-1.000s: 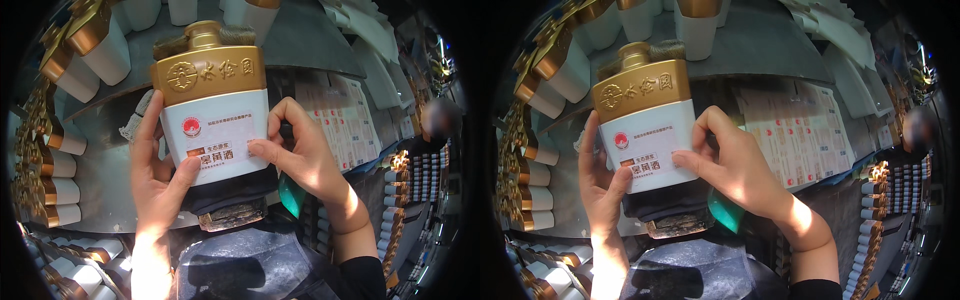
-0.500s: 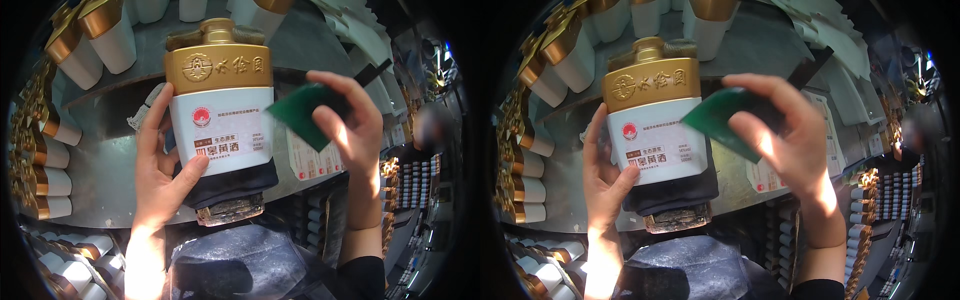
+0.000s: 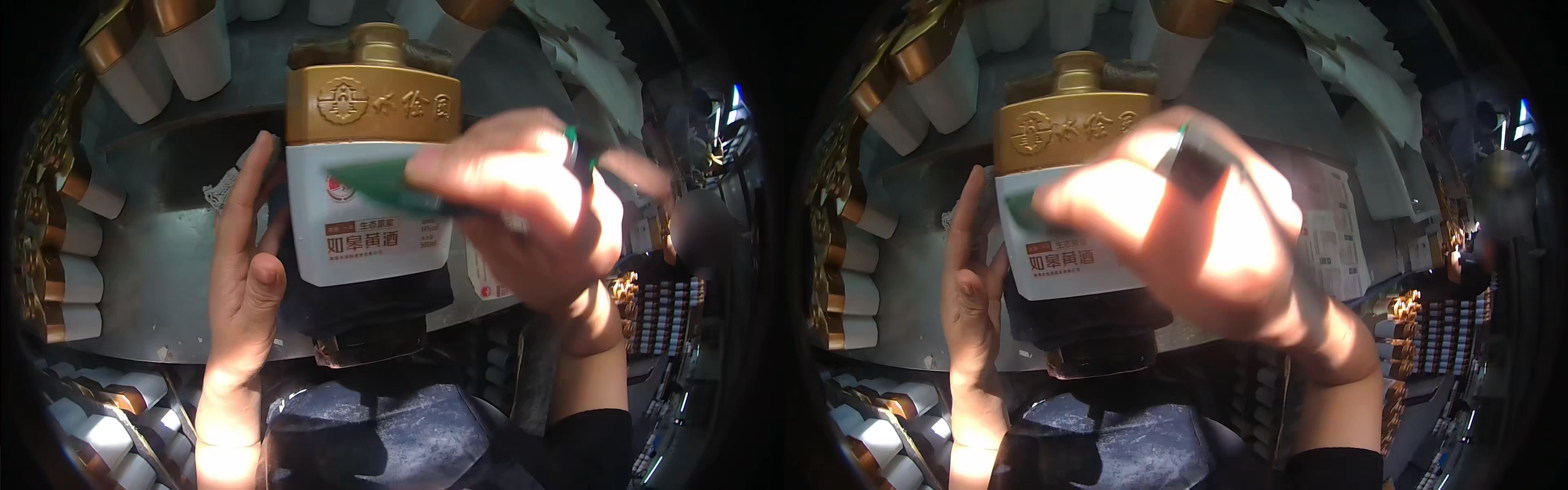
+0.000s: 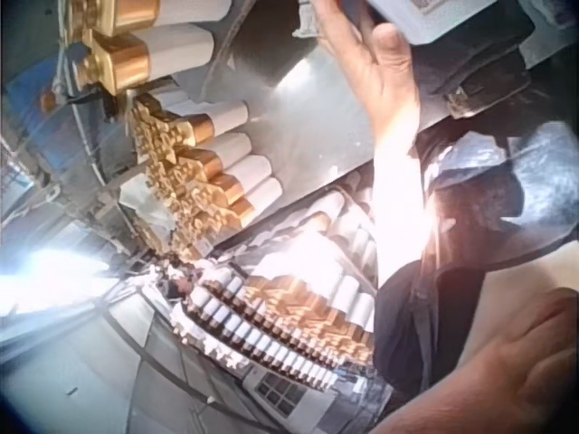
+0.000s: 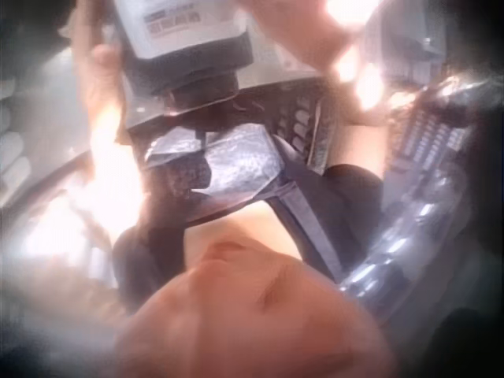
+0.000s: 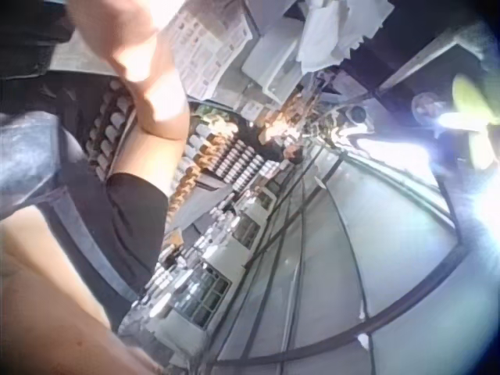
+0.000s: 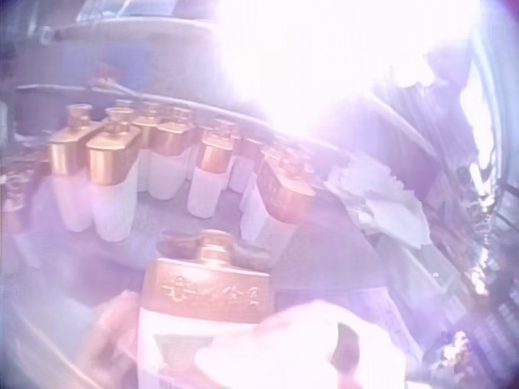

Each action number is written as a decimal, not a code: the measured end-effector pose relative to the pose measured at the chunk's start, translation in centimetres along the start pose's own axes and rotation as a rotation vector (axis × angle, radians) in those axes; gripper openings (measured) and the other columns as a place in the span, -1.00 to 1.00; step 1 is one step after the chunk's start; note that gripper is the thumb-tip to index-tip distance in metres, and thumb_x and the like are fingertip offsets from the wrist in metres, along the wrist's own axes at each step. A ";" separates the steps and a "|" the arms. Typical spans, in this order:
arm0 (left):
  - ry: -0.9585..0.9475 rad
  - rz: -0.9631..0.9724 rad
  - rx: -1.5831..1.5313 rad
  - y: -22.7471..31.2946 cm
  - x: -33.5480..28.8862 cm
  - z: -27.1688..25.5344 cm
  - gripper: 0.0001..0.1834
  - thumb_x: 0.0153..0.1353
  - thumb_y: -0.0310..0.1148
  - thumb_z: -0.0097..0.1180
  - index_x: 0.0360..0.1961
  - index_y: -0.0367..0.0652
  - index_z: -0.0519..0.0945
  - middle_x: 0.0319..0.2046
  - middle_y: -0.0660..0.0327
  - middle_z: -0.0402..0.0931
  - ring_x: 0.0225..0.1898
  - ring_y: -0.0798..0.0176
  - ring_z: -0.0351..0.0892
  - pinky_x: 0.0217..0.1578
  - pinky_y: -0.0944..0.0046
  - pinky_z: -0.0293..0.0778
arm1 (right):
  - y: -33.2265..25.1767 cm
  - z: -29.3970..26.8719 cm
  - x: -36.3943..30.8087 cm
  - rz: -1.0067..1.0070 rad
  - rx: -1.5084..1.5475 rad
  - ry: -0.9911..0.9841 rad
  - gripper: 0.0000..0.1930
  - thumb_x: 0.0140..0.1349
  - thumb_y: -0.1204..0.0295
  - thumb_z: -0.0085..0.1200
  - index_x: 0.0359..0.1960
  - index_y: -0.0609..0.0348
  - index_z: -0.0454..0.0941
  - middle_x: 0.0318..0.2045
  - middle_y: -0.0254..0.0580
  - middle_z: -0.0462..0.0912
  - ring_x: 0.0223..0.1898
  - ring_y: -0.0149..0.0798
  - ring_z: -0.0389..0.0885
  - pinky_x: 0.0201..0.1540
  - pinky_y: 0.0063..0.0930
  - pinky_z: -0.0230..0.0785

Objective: The person applies white paper labels to the bodies of gold and white bottles. They use a green plastic scraper to smooth the labels and a small knife to trim the excess paper from the edges. The labeled bottles are then placed on a nearby metal surface.

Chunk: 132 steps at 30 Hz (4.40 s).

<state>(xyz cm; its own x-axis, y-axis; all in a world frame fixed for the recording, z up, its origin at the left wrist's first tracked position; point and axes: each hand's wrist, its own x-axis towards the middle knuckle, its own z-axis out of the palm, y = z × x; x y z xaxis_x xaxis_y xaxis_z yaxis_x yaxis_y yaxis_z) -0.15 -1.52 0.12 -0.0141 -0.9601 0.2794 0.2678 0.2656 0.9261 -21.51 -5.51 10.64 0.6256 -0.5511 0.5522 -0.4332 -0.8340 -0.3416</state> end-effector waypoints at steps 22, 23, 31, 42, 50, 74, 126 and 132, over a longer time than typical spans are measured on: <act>0.246 -0.040 0.074 1.9 -1.2 -0.1 -0.50 0.44 -0.29 -0.23 0.31 -0.34 0.24 0.30 0.00 0.23 0.29 0.09 0.28 0.27 0.09 0.25 | 0.0 5.0 -0.6 -0.148 0.110 -0.020 -0.82 0.11 0.46 0.16 -0.23 0.11 0.59 -0.48 -0.31 0.59 -0.45 -0.32 0.60 -0.39 -0.38 0.52; 0.290 -0.050 0.111 2.1 -1.5 0.3 -0.51 0.44 -0.29 -0.24 0.30 -0.35 0.25 0.30 -0.01 0.23 0.29 0.08 0.29 0.27 0.07 0.25 | -0.6 5.9 -0.6 -0.148 0.200 -0.031 -0.83 0.11 0.47 0.14 -0.24 0.11 0.57 -0.52 -0.33 0.56 -0.45 -0.32 0.58 -0.40 -0.37 0.52; 0.256 -0.059 0.141 0.4 -1.8 -2.0 -0.43 0.41 -0.18 -0.13 0.29 -0.38 0.23 0.31 -0.04 0.20 0.28 -0.02 0.30 0.27 -0.02 0.27 | 2.3 -0.3 -4.6 -0.289 -0.074 0.022 -0.74 0.00 0.47 0.25 -0.21 0.12 0.59 -0.50 -0.30 0.61 -0.53 -0.28 0.59 -0.42 -0.45 0.50; 0.304 -0.011 0.092 1.0 -2.4 -1.0 -0.45 0.47 -0.14 -0.29 0.22 -0.45 0.31 0.20 -0.10 0.34 0.18 0.05 0.42 0.26 0.06 0.29 | 2.4 1.2 -1.8 -0.148 -0.081 0.114 -0.81 0.07 0.48 0.21 -0.28 0.16 0.52 -0.55 -0.25 0.59 -0.49 -0.27 0.64 -0.30 -0.36 0.51; 0.401 -0.001 0.108 1.7 -4.6 -1.8 -0.40 0.49 -0.08 -0.39 0.25 -0.42 0.29 0.20 -0.07 0.35 0.19 0.00 0.41 0.29 0.05 0.26 | 3.4 1.7 -0.6 -0.227 -0.141 0.162 -0.81 0.03 0.48 0.24 -0.27 0.14 0.59 -0.45 -0.30 0.61 -0.43 -0.28 0.59 -0.36 -0.44 0.47; -0.035 0.259 1.137 3.3 -3.1 0.9 -0.55 0.37 0.04 -0.17 -0.06 0.05 0.67 0.19 -0.23 0.31 0.36 -0.24 0.13 0.28 -0.48 -0.33 | 3.7 -8.5 -23.7 1.184 0.920 0.046 -0.60 0.43 0.19 -0.15 -0.24 0.23 0.67 -0.52 -0.37 0.57 -0.33 -0.45 0.56 -0.20 -0.55 0.38; -0.231 -0.065 0.343 8.8 1.6 4.4 -0.63 0.22 -0.13 0.13 -0.21 -0.27 0.61 -0.24 0.15 0.58 -0.07 0.24 0.48 0.03 0.24 0.33 | -5.6 -3.7 -1.6 0.996 1.112 -0.006 -0.74 0.34 0.35 0.09 -0.12 0.29 0.66 -0.49 -0.34 0.61 -0.51 -0.56 0.44 -0.41 -0.68 0.32; -0.172 -0.122 0.432 8.6 0.8 2.9 -0.89 0.04 -0.44 0.30 -0.46 -0.18 0.58 -0.37 0.20 0.56 -0.13 0.19 0.38 -0.04 0.21 0.30 | -6.0 -2.6 -1.3 1.040 0.855 -0.025 -0.79 0.28 0.43 0.17 -0.12 0.26 0.67 -0.53 -0.38 0.61 -0.52 -0.62 0.46 -0.45 -0.71 0.30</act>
<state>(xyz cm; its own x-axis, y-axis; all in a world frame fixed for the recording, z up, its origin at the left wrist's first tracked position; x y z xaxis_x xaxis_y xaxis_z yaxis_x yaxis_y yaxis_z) -0.60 0.28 9.06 -0.1892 -0.9678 0.1662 -0.1699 0.1989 0.9652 -21.39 0.33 13.93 0.2724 -0.9258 -0.2620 -0.1794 0.2186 -0.9592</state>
